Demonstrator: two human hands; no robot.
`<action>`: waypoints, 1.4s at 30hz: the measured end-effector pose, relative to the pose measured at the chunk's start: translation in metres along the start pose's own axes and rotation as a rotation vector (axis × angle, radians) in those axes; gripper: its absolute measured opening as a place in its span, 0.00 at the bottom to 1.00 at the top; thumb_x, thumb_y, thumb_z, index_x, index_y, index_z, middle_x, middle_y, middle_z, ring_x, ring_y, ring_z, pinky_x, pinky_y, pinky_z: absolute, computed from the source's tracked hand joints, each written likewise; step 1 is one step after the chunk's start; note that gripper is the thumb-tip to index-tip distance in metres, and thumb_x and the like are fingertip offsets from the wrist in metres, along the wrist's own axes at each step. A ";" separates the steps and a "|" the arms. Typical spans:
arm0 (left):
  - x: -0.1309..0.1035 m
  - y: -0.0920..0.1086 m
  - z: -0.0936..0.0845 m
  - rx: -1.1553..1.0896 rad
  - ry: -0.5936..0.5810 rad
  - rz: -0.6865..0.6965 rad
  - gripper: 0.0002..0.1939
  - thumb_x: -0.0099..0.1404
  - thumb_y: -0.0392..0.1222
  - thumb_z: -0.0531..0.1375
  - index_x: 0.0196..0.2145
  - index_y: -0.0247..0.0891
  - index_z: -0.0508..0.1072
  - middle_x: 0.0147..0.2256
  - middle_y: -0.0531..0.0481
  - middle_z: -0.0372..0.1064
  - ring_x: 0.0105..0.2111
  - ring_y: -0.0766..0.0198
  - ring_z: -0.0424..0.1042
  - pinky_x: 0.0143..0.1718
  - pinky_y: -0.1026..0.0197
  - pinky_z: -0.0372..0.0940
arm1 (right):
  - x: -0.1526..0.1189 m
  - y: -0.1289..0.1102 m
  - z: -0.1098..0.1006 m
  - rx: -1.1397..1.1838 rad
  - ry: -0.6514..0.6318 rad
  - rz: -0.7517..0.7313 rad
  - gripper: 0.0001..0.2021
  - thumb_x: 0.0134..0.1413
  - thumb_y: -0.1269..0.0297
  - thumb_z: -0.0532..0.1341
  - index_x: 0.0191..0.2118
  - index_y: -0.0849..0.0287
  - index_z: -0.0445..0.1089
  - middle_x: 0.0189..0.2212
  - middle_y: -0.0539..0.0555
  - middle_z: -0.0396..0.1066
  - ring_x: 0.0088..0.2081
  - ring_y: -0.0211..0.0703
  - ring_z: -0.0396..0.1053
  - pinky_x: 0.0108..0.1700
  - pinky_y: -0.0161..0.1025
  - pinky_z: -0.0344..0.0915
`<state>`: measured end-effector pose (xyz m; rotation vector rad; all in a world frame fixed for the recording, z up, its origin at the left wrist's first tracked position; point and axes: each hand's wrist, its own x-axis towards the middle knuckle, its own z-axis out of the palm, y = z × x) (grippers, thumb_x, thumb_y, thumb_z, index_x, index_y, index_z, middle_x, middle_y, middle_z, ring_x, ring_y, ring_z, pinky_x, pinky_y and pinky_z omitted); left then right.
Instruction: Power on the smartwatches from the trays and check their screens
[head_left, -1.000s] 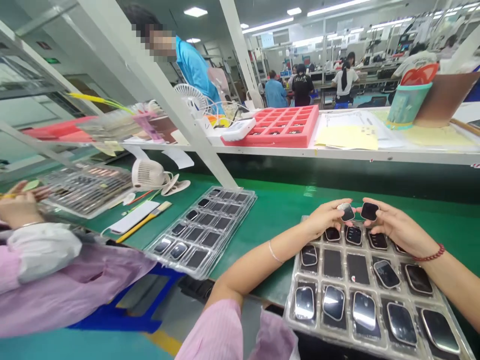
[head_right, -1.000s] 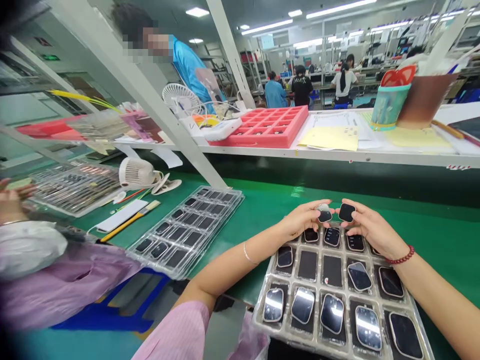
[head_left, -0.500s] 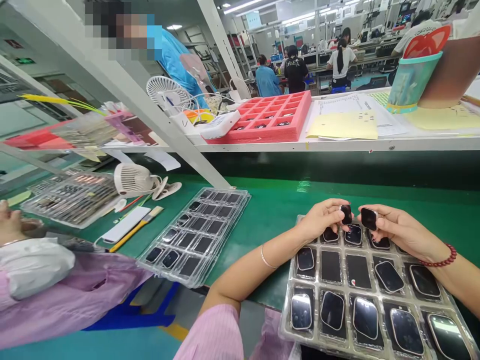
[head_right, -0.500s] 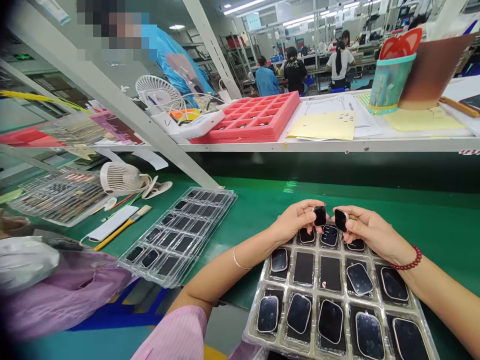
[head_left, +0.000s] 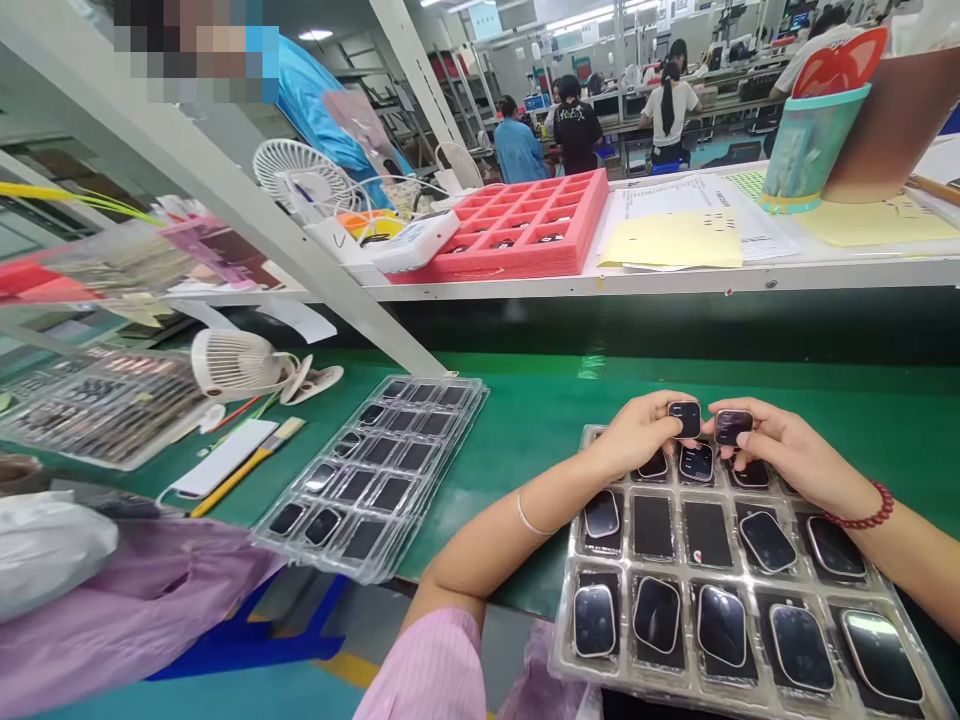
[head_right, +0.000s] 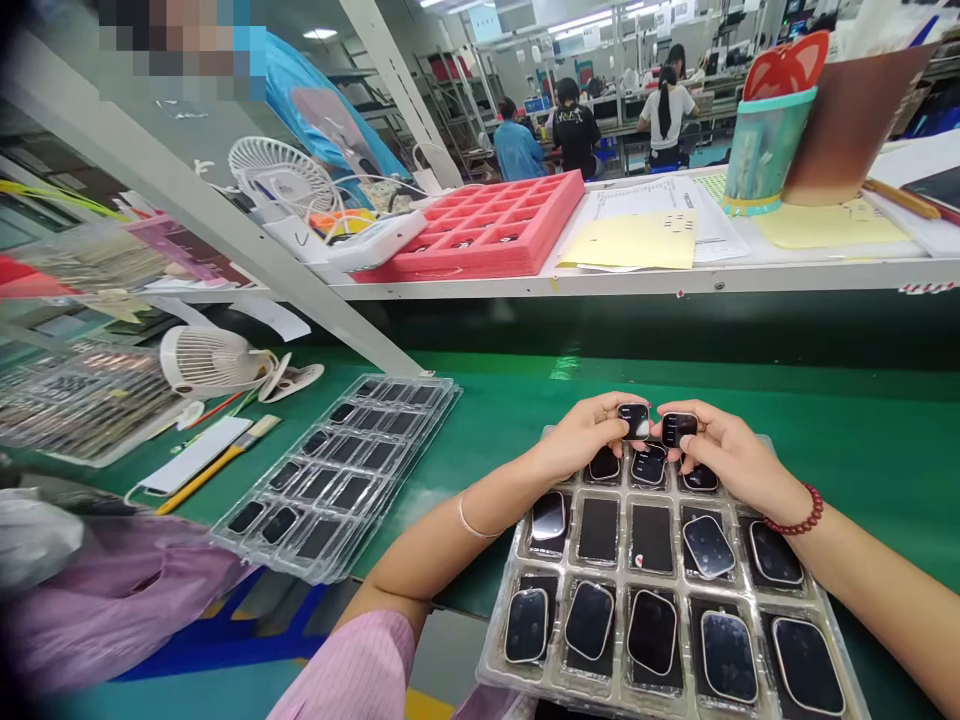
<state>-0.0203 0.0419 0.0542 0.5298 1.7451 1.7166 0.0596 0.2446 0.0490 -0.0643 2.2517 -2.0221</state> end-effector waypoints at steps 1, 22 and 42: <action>-0.001 -0.001 0.001 0.013 0.017 0.018 0.16 0.61 0.34 0.56 0.47 0.33 0.72 0.37 0.45 0.74 0.34 0.62 0.76 0.28 0.66 0.65 | 0.000 -0.001 0.001 -0.014 0.003 -0.006 0.17 0.57 0.55 0.64 0.50 0.55 0.71 0.42 0.57 0.77 0.33 0.45 0.74 0.33 0.43 0.75; -0.009 -0.011 0.005 -0.007 0.043 0.099 0.11 0.62 0.33 0.57 0.44 0.33 0.72 0.39 0.48 0.72 0.30 0.70 0.73 0.36 0.64 0.71 | -0.002 0.004 0.002 -0.094 0.007 0.004 0.17 0.58 0.48 0.63 0.46 0.55 0.72 0.42 0.58 0.77 0.30 0.41 0.71 0.30 0.39 0.73; -0.017 -0.017 0.005 0.074 0.009 0.079 0.13 0.66 0.39 0.56 0.48 0.34 0.71 0.38 0.44 0.74 0.35 0.63 0.75 0.41 0.58 0.73 | -0.008 0.006 0.008 -0.183 -0.074 -0.013 0.13 0.66 0.56 0.55 0.50 0.53 0.70 0.40 0.55 0.74 0.32 0.43 0.71 0.35 0.41 0.70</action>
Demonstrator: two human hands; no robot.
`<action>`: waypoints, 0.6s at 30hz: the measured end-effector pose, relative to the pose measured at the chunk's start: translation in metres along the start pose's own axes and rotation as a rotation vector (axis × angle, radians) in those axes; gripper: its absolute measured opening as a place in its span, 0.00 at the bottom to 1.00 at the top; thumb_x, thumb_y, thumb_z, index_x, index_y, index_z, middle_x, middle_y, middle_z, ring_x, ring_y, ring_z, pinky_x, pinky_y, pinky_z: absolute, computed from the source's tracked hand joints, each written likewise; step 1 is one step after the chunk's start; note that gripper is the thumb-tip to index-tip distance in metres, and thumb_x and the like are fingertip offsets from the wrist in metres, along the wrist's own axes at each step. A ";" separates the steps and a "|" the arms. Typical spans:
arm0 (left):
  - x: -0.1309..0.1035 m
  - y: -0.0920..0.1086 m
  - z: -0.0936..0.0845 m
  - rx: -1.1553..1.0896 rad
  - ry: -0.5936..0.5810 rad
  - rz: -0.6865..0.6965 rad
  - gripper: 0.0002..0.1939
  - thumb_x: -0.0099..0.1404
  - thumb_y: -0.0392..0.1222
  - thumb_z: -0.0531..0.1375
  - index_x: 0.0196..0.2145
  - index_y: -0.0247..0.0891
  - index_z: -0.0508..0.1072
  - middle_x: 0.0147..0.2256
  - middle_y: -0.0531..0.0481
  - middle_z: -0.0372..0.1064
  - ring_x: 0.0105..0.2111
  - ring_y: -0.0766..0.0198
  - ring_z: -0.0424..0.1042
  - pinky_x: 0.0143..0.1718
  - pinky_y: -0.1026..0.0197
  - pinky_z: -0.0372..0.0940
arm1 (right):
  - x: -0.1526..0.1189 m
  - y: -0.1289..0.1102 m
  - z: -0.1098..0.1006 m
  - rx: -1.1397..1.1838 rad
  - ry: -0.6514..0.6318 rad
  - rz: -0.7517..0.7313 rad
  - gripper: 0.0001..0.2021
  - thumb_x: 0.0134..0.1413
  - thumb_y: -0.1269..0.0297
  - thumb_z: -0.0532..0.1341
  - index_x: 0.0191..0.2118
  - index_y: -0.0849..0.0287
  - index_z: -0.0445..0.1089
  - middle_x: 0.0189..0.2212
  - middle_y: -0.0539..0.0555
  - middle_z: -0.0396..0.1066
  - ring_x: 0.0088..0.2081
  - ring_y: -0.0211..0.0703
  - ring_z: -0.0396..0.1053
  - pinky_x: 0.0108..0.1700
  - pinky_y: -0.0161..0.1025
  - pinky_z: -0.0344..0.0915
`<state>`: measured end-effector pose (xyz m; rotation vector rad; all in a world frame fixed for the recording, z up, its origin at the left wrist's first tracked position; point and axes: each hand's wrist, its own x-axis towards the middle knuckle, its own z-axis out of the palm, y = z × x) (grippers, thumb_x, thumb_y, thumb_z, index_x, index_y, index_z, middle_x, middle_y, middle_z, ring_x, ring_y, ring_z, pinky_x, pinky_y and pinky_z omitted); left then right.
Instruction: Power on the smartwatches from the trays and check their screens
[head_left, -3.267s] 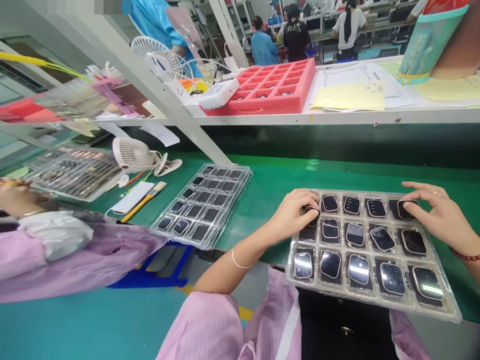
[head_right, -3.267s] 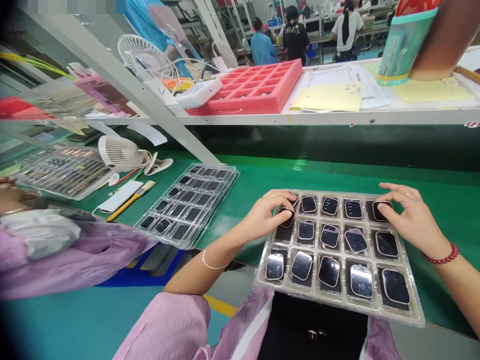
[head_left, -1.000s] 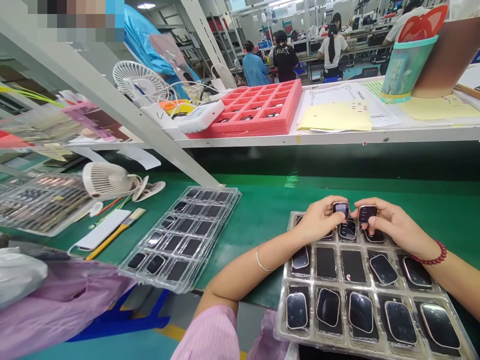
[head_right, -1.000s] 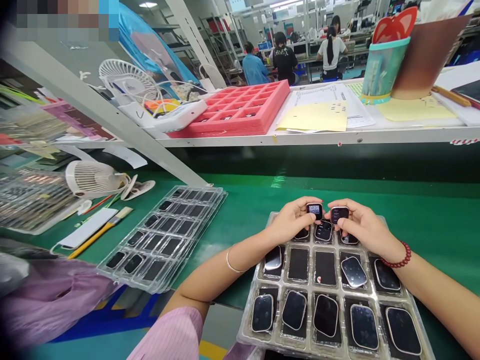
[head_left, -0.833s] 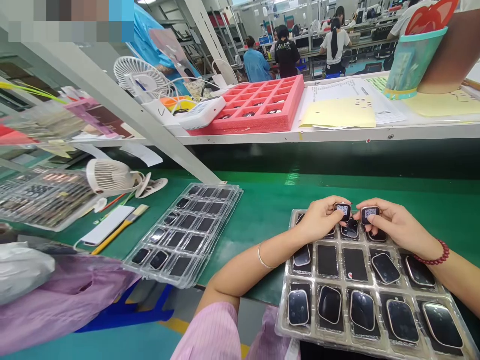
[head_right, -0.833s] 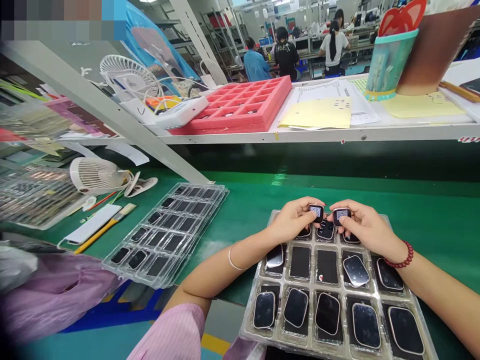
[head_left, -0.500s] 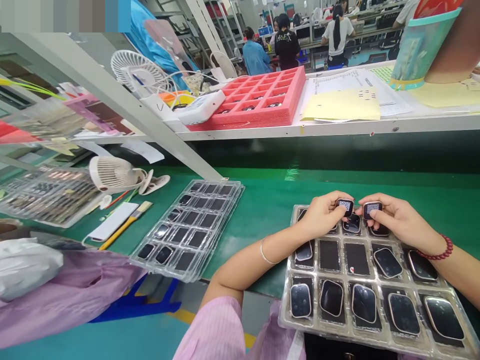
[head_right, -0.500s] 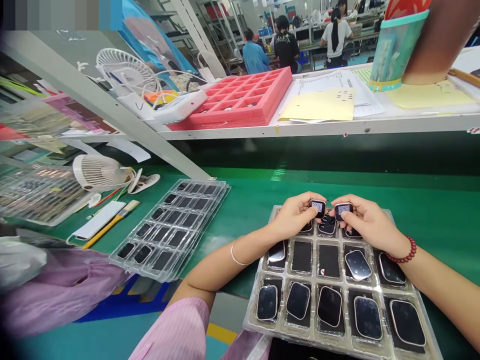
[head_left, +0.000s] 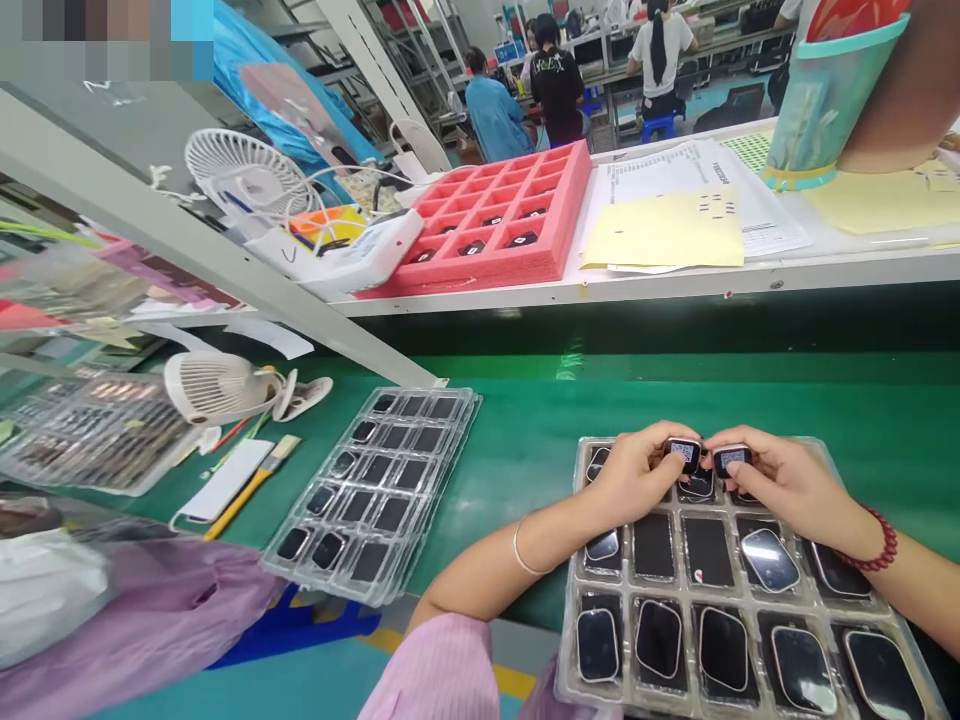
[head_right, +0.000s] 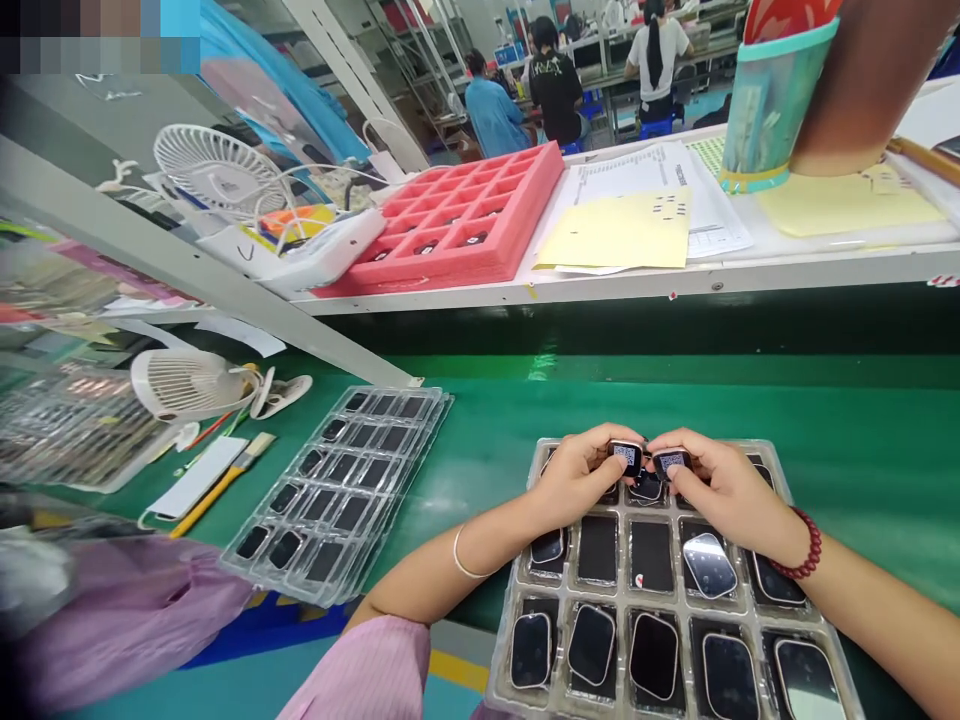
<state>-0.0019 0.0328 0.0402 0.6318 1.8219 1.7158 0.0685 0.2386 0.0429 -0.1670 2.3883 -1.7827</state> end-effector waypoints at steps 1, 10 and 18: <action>0.000 0.001 0.001 -0.003 0.001 0.001 0.13 0.66 0.39 0.56 0.47 0.34 0.71 0.39 0.44 0.74 0.35 0.63 0.75 0.41 0.58 0.73 | 0.000 0.000 0.000 -0.005 0.000 -0.004 0.13 0.66 0.57 0.55 0.50 0.53 0.70 0.41 0.55 0.74 0.33 0.43 0.71 0.36 0.42 0.71; 0.003 0.001 0.007 -0.011 0.019 0.070 0.12 0.64 0.38 0.58 0.44 0.33 0.72 0.37 0.46 0.74 0.31 0.66 0.74 0.38 0.61 0.72 | 0.000 0.005 -0.002 -0.002 0.046 -0.073 0.13 0.63 0.55 0.58 0.47 0.55 0.71 0.38 0.55 0.75 0.31 0.42 0.71 0.33 0.39 0.70; 0.010 -0.004 0.000 0.120 0.049 0.133 0.20 0.59 0.29 0.55 0.50 0.36 0.68 0.41 0.46 0.72 0.33 0.66 0.75 0.37 0.63 0.68 | 0.002 0.006 -0.001 0.045 0.109 -0.043 0.20 0.54 0.55 0.66 0.50 0.54 0.67 0.39 0.55 0.76 0.28 0.40 0.67 0.27 0.37 0.68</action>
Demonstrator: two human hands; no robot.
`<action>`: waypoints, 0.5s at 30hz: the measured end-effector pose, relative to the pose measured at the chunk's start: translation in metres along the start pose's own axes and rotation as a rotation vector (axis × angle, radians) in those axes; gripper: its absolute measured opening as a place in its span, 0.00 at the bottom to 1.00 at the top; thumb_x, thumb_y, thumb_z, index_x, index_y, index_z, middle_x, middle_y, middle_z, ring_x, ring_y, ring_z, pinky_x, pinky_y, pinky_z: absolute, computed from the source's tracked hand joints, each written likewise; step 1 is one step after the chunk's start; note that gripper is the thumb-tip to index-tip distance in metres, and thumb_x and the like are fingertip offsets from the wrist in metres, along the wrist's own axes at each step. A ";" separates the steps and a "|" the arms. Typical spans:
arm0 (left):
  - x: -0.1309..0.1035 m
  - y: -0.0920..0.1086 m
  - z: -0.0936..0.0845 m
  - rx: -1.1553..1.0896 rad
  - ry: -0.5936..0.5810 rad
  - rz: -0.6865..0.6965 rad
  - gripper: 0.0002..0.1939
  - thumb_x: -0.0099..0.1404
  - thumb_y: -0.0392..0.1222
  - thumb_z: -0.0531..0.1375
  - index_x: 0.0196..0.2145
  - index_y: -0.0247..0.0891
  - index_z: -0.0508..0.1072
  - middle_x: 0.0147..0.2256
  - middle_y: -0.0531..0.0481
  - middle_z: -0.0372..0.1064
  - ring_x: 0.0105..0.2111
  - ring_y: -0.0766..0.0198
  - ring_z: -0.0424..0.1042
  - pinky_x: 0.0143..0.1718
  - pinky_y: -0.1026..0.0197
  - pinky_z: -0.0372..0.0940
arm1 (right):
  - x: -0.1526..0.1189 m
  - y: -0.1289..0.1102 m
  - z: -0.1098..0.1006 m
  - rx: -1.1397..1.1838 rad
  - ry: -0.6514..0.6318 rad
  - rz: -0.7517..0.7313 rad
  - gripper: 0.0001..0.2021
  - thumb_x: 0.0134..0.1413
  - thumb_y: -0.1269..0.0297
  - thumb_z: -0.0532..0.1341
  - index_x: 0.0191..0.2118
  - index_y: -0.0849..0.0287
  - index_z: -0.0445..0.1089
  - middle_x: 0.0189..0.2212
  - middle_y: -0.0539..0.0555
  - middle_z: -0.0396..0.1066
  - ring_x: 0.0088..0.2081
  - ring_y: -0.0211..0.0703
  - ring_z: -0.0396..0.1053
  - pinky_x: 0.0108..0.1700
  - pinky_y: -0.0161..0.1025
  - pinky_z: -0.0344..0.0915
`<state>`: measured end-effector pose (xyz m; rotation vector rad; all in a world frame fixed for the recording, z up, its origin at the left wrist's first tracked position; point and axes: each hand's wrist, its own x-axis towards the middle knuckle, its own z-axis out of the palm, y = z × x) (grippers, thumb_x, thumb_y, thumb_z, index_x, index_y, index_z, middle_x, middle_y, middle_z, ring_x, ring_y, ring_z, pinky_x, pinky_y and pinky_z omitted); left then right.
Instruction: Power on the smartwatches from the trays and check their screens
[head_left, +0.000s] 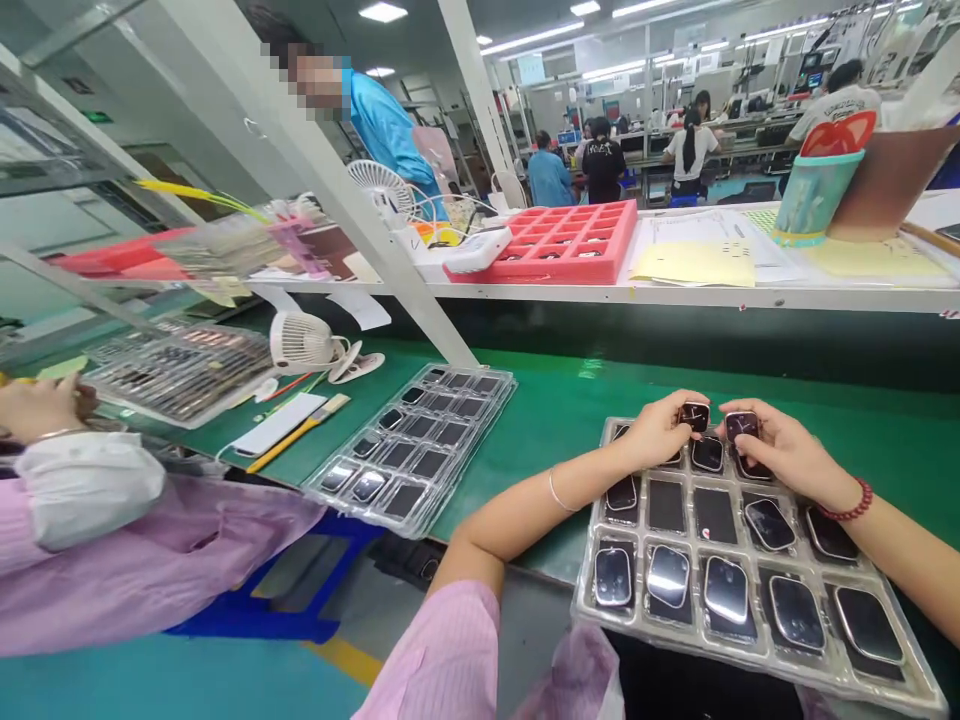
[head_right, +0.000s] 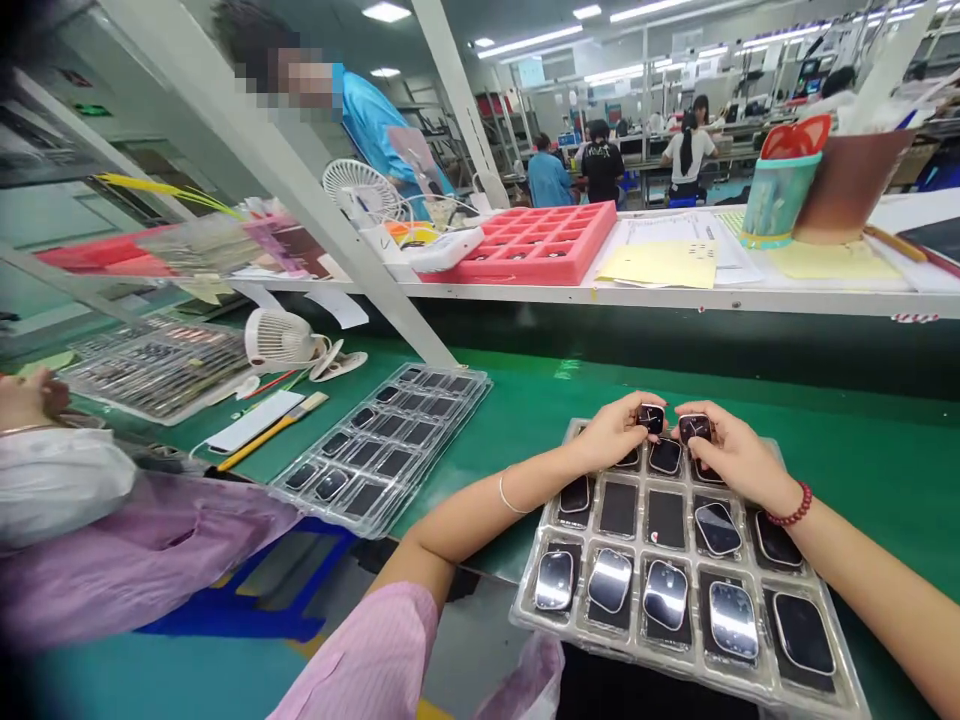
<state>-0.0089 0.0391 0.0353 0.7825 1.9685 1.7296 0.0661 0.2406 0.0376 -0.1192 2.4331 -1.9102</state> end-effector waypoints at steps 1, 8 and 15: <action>0.000 -0.001 -0.001 0.047 0.014 0.028 0.22 0.57 0.29 0.57 0.50 0.37 0.68 0.41 0.47 0.72 0.34 0.65 0.74 0.38 0.63 0.68 | 0.000 0.000 0.001 0.002 -0.009 -0.009 0.22 0.52 0.57 0.67 0.52 0.53 0.65 0.41 0.55 0.75 0.31 0.42 0.68 0.28 0.38 0.69; -0.002 0.008 -0.003 0.093 -0.001 -0.018 0.15 0.63 0.35 0.52 0.46 0.37 0.71 0.37 0.50 0.71 0.31 0.66 0.74 0.38 0.63 0.67 | 0.001 -0.004 -0.001 -0.038 0.013 0.038 0.14 0.59 0.54 0.59 0.46 0.56 0.69 0.37 0.55 0.76 0.27 0.41 0.68 0.27 0.38 0.69; -0.001 -0.002 -0.004 0.113 -0.002 0.033 0.19 0.59 0.33 0.55 0.49 0.37 0.69 0.39 0.49 0.71 0.34 0.65 0.72 0.37 0.63 0.66 | 0.001 -0.006 0.001 -0.028 -0.059 -0.017 0.14 0.56 0.59 0.62 0.48 0.55 0.69 0.40 0.55 0.75 0.32 0.43 0.70 0.30 0.38 0.70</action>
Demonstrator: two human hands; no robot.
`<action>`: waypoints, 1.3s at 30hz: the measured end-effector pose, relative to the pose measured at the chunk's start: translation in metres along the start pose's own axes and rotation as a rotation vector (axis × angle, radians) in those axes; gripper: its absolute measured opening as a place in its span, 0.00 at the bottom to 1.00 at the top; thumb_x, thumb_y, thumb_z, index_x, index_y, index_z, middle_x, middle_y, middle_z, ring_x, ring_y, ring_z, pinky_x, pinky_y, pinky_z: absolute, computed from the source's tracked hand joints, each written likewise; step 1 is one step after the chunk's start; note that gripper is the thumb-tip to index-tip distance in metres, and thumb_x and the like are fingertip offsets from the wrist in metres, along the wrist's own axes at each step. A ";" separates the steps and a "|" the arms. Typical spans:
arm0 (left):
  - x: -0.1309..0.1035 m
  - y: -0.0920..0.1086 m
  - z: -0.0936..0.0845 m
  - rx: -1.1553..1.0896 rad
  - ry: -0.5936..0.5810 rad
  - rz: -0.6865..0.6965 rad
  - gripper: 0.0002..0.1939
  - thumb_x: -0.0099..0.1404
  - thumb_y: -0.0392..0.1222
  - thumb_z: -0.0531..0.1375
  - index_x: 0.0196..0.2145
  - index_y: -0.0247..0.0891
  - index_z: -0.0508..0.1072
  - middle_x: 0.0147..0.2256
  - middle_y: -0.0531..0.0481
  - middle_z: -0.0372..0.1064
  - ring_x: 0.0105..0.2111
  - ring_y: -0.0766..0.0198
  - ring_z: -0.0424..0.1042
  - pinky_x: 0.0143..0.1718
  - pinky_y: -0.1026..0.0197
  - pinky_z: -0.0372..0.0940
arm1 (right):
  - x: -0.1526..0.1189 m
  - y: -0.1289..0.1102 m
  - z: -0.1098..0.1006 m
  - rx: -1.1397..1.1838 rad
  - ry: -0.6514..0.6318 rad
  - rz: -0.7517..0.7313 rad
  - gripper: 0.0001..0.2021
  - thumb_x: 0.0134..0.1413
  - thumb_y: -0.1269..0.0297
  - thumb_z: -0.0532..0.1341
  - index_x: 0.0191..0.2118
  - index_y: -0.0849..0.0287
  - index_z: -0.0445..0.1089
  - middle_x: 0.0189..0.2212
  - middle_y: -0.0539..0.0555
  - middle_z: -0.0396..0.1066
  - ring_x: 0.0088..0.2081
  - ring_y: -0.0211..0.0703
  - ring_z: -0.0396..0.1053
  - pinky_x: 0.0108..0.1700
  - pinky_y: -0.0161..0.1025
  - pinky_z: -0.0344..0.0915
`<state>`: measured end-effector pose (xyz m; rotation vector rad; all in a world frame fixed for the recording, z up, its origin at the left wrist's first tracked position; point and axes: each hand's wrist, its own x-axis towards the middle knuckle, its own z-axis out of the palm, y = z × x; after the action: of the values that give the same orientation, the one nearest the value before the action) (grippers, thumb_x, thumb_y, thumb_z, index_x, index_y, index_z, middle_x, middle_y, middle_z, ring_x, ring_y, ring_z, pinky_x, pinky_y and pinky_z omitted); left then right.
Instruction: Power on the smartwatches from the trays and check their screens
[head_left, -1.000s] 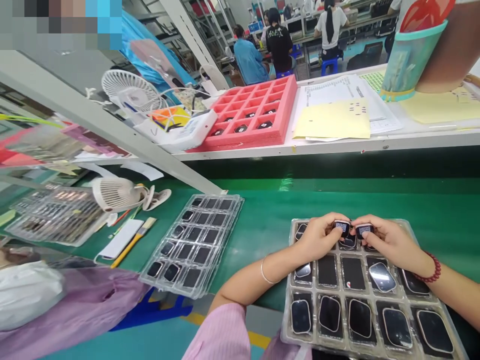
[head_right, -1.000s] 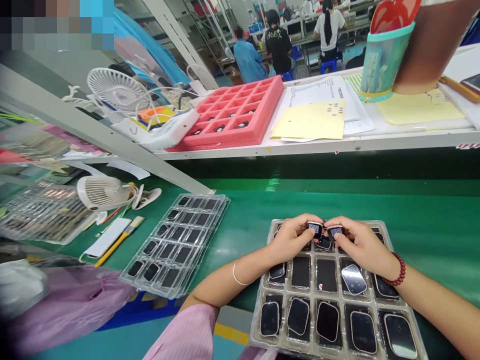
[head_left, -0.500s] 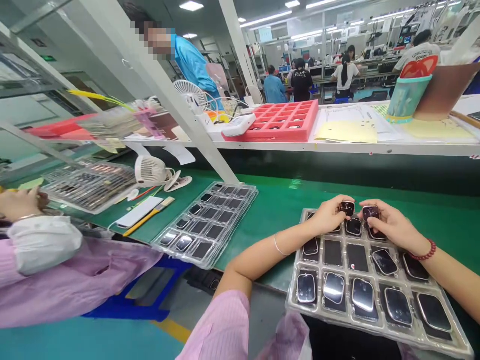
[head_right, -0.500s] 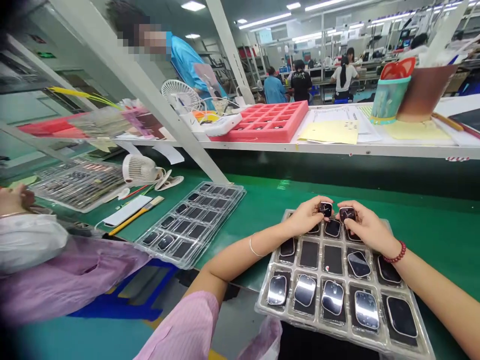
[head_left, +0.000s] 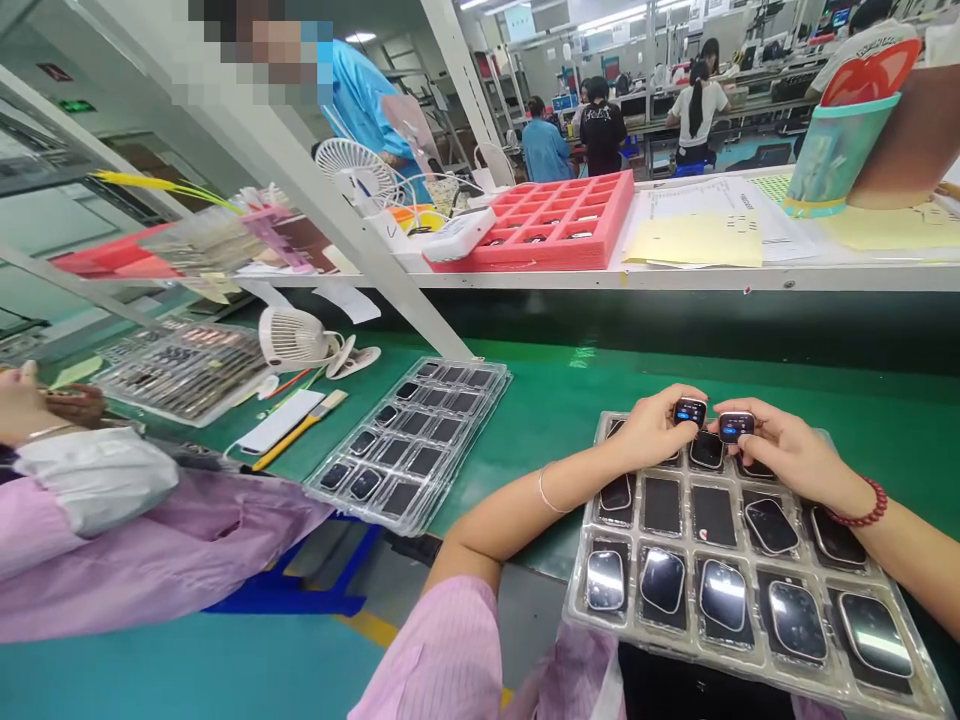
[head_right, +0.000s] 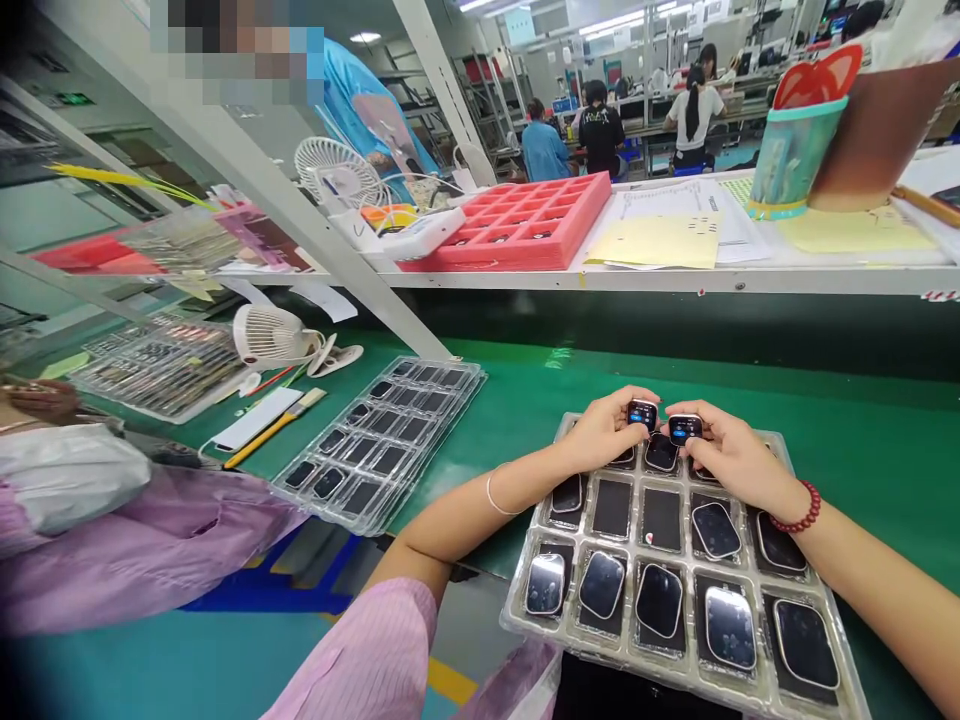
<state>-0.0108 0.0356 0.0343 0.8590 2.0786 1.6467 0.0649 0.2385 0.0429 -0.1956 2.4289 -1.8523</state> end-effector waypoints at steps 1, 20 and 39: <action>0.000 -0.001 0.000 0.014 0.007 0.014 0.17 0.59 0.34 0.56 0.47 0.36 0.70 0.38 0.49 0.71 0.34 0.65 0.72 0.36 0.64 0.66 | 0.000 0.000 0.000 0.005 -0.010 -0.003 0.14 0.57 0.59 0.61 0.49 0.55 0.69 0.40 0.55 0.75 0.32 0.43 0.71 0.31 0.39 0.71; 0.001 0.003 0.001 -0.225 -0.051 -0.038 0.23 0.61 0.37 0.61 0.54 0.36 0.68 0.41 0.46 0.71 0.34 0.65 0.73 0.41 0.60 0.70 | -0.002 0.003 -0.001 0.061 0.078 0.029 0.23 0.55 0.55 0.65 0.56 0.53 0.66 0.41 0.57 0.76 0.29 0.42 0.70 0.27 0.39 0.70; -0.001 0.005 -0.001 -0.188 -0.038 -0.068 0.21 0.59 0.35 0.60 0.51 0.37 0.70 0.38 0.46 0.72 0.33 0.65 0.72 0.39 0.59 0.70 | -0.003 -0.002 -0.001 0.065 0.026 0.016 0.19 0.56 0.56 0.64 0.53 0.53 0.69 0.44 0.58 0.76 0.35 0.45 0.73 0.34 0.41 0.73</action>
<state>-0.0097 0.0354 0.0394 0.7441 1.8710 1.7413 0.0677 0.2395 0.0451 -0.1479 2.3754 -1.9355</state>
